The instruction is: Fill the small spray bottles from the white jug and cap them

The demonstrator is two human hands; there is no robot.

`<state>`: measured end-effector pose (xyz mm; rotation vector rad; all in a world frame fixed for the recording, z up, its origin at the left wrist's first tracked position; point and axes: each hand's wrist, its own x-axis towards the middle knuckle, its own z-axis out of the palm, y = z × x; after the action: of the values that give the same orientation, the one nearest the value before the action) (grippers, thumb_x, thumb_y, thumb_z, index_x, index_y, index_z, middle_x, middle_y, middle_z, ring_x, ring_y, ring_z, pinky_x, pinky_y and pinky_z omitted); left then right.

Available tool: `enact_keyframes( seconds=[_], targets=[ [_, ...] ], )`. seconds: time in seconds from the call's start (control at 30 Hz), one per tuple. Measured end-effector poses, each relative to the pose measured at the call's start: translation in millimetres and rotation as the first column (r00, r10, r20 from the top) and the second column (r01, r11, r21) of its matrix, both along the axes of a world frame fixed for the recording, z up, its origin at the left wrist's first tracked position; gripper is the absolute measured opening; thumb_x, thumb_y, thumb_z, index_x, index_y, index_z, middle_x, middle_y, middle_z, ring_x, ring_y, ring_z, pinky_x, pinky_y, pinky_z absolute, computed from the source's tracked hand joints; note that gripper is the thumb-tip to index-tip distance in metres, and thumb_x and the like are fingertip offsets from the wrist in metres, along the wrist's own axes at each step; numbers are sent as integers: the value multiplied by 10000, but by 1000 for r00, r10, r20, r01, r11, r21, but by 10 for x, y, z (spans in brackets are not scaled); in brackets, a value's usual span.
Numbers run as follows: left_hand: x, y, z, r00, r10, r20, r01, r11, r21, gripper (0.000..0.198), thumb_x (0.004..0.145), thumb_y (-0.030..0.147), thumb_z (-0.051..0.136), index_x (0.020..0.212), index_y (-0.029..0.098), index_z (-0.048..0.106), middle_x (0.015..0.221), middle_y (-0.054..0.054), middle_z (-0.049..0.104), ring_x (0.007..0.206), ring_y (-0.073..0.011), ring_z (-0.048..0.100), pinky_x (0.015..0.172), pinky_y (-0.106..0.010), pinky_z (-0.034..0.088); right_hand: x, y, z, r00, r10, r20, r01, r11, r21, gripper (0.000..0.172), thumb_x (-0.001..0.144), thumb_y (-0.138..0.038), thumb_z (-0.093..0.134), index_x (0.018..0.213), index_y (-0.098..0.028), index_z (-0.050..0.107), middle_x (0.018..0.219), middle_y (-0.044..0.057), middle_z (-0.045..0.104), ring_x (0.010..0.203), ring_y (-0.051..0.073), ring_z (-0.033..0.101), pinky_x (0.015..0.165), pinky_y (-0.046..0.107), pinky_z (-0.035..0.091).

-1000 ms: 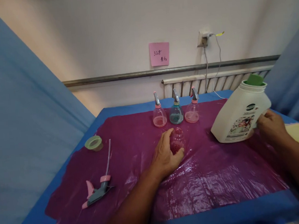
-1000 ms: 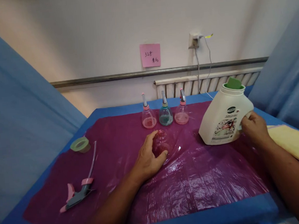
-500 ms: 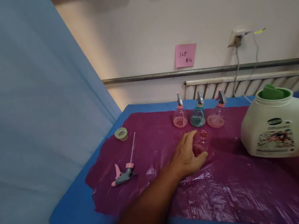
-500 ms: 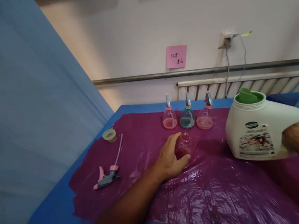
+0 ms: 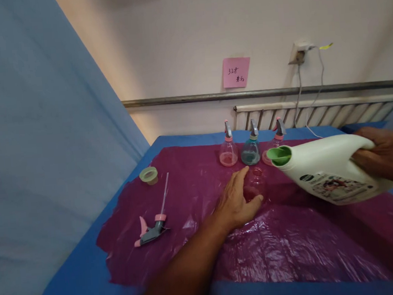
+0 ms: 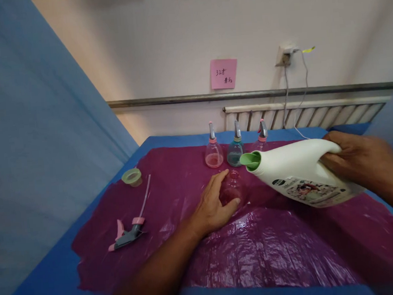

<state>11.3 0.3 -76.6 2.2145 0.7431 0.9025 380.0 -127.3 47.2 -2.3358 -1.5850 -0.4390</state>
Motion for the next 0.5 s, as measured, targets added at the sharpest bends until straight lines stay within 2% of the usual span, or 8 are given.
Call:
enact_keyframes(
  seconds=[0.1,0.3,0.5],
  targets=[
    [-1,11,1,1000,-15,-2,15,999,40,853,924,305,823,1691,262,452,1640,-146,617,1517,-368,627,1307,-614,525,-60,59,117,997,-71,-44,67,994,-84,404,766,-578,463,928,-289,693,799,91,763,670,321,685,622,394,443],
    [-10,31,31,1000,-13,16,10,992,129,838,943,287,785,1710,297,447,1637,-129,602,1523,-353,604,1317,-607,507,-40,59,229,986,-132,103,146,980,-138,526,774,-596,420,1032,-280,753,885,115,787,726,317,662,649,379,391],
    [8,30,59,1000,24,-15,-22,991,130,862,930,289,783,1721,292,440,1639,-128,606,1532,-357,598,1330,-606,494,-158,50,387,964,-169,207,217,946,-239,557,770,-569,403,1089,-289,764,931,112,799,777,309,675,643,374,381]
  ],
)
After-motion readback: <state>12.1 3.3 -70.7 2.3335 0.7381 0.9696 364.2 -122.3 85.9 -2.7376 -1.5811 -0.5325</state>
